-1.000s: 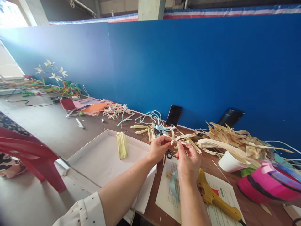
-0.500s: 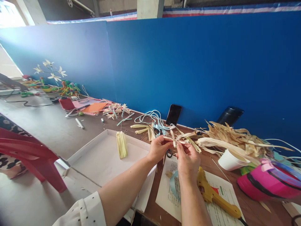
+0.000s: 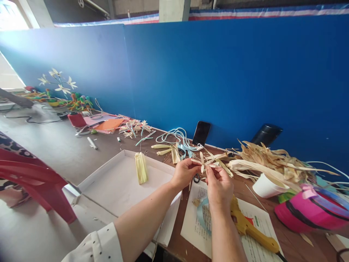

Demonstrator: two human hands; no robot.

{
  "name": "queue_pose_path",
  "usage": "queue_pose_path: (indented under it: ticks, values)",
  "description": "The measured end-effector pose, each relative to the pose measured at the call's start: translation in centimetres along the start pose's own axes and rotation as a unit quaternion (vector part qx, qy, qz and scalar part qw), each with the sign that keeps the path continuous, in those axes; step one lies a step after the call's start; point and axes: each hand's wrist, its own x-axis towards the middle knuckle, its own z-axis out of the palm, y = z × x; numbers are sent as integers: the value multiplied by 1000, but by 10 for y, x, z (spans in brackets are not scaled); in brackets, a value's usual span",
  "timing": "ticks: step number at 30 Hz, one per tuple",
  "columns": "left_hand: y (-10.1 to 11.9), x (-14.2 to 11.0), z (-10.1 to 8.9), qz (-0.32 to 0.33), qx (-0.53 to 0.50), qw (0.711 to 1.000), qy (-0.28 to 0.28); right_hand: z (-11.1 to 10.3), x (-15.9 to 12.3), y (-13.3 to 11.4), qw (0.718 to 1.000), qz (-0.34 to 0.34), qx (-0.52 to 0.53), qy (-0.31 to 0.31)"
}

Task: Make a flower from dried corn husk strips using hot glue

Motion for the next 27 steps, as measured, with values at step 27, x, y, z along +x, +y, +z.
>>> queue_pose_path:
  ticks: [27]
  values:
    - [-1,1,-7,48,22,995,-82,-16,1,-13,996,45,18,-76]
